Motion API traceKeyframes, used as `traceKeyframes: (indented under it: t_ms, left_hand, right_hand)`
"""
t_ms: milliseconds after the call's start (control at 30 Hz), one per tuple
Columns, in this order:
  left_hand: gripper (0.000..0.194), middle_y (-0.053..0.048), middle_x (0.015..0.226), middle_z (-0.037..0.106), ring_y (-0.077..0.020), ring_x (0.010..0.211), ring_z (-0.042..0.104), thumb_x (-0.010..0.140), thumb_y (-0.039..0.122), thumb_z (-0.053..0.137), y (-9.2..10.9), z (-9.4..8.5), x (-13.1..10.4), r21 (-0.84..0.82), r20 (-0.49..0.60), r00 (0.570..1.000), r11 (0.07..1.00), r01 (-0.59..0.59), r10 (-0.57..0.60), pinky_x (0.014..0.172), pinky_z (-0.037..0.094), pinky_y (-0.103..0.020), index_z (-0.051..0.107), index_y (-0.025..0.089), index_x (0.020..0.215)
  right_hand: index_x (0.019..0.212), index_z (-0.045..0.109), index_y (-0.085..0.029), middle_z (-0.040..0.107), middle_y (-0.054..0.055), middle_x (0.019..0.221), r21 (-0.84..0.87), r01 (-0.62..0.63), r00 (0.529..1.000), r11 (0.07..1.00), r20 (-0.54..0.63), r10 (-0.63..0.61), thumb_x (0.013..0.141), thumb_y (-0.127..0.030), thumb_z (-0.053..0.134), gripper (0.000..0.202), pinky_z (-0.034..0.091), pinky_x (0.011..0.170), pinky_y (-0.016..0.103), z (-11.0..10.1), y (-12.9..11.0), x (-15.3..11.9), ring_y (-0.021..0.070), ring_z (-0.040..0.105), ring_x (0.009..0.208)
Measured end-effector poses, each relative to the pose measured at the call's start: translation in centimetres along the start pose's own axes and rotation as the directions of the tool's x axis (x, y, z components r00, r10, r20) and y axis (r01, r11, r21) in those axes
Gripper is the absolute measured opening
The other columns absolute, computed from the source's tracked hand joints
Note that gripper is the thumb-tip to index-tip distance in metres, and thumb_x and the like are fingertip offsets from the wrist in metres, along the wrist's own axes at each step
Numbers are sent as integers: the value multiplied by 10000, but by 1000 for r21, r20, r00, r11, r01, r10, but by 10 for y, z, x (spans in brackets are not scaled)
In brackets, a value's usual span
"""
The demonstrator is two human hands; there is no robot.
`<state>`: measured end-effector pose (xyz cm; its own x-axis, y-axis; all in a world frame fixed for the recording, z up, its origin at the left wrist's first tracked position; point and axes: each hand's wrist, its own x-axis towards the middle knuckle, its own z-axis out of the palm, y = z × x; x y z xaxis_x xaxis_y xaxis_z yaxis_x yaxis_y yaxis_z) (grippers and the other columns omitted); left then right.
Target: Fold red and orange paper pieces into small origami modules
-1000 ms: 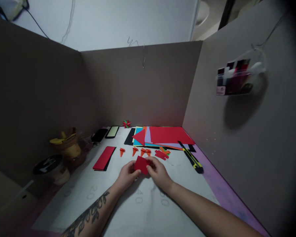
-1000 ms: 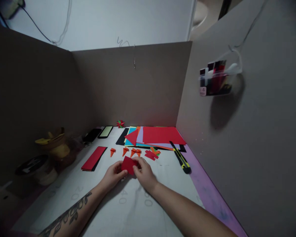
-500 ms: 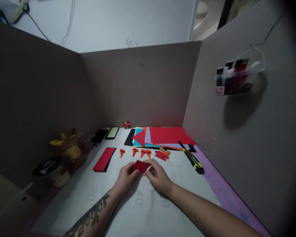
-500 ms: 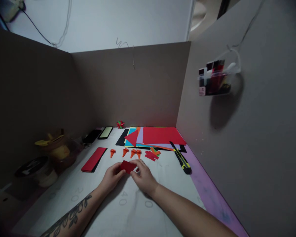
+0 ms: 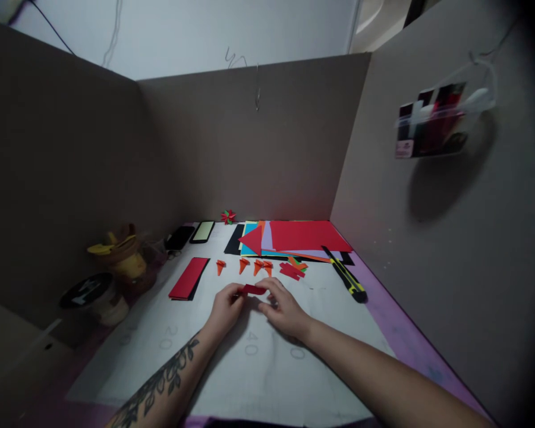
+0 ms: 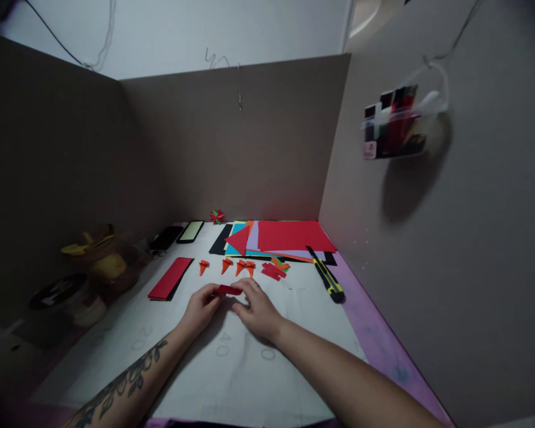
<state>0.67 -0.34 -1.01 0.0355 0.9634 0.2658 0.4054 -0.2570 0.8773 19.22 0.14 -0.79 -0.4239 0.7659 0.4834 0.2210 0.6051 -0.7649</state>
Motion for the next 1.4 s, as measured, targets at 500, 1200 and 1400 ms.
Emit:
traceKeyframes:
  t_ms: [500, 1200, 1400]
  left_hand:
    - [202, -40, 845, 698, -173, 776, 615, 802, 256, 507, 10, -1, -4, -75, 77, 997, 997, 5, 1, 731, 468, -275, 679, 171, 866]
    - [219, -50, 837, 686, -169, 747, 605, 812, 299, 504, 1, -1, -2, -105, 87, 995, 993, 59, -50, 692, 466, -267, 649, 153, 887]
    - [255, -48, 890, 666, -170, 796, 598, 825, 338, 501, 0, -1, 1, -213, 68, 996, 974, 78, -65, 722, 461, -265, 601, 156, 974]
  right_hand:
    - [1152, 557, -258, 527, 75, 1118, -165, 138, 985, 977, -81, -153, 823, -126, 488, 361, 454, 938, 399, -4, 4, -3, 208, 511, 1075]
    - [1412, 329, -268, 337, 98, 1459, -339, 274, 961, 900, 129, -244, 797, -121, 536, 665, 377, 1023, 492, -4, 3, -4, 273, 380, 1267]
    - [1439, 258, -191, 179, 139, 1517, -345, 228, 963, 910, 218, -159, 757, -138, 573, 754, 350, 1041, 487, -3, 3, -4, 296, 258, 1348]
